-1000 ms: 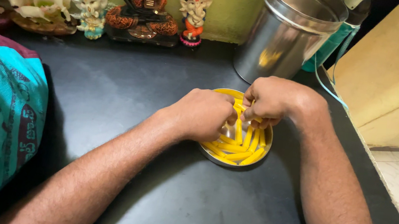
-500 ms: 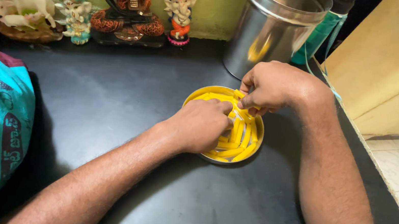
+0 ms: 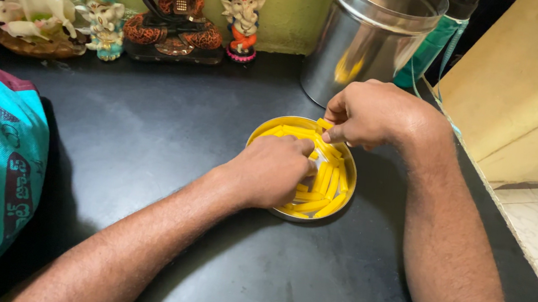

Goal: The person takes yellow cylindrical candles from a tote bag and arranges them in a circular pattern on a round metal tray. The person handles the candles one by one, placing them around the edge of the tray.

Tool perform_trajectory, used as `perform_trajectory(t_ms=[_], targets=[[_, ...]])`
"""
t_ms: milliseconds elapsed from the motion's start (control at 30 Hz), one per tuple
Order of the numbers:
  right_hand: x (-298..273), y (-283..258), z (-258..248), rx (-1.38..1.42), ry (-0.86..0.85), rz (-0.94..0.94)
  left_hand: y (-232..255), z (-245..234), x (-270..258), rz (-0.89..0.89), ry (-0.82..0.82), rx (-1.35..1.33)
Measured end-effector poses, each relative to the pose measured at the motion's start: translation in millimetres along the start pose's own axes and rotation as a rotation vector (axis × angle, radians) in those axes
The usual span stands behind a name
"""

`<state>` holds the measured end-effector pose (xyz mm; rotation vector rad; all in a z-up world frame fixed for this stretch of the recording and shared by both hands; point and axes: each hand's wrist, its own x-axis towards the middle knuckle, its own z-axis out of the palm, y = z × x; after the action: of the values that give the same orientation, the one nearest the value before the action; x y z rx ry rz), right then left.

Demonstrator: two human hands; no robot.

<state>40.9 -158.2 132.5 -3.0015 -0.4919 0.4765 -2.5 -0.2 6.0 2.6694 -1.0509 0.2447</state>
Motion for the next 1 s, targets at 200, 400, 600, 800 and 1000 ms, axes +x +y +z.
perform_trajectory(t_ms=[200,400,600,800,1000], targets=[[4,8,3,-0.059,0.060,-0.087,-15,-16,0,-0.096,0.112,0.009],[11,1,9,-0.087,0.023,-0.118,-35,-28,-4,-0.256,0.180,0.013],[19,-4,20,-0.118,-0.007,-0.226,-36,-26,-5,-0.243,0.187,-0.018],[22,-8,26,-0.115,-0.015,-0.217,-26,-22,-2,-0.322,0.115,-0.033],[23,-9,25,-0.119,-0.026,-0.217,-20,-8,-2,-0.320,0.165,-0.022]])
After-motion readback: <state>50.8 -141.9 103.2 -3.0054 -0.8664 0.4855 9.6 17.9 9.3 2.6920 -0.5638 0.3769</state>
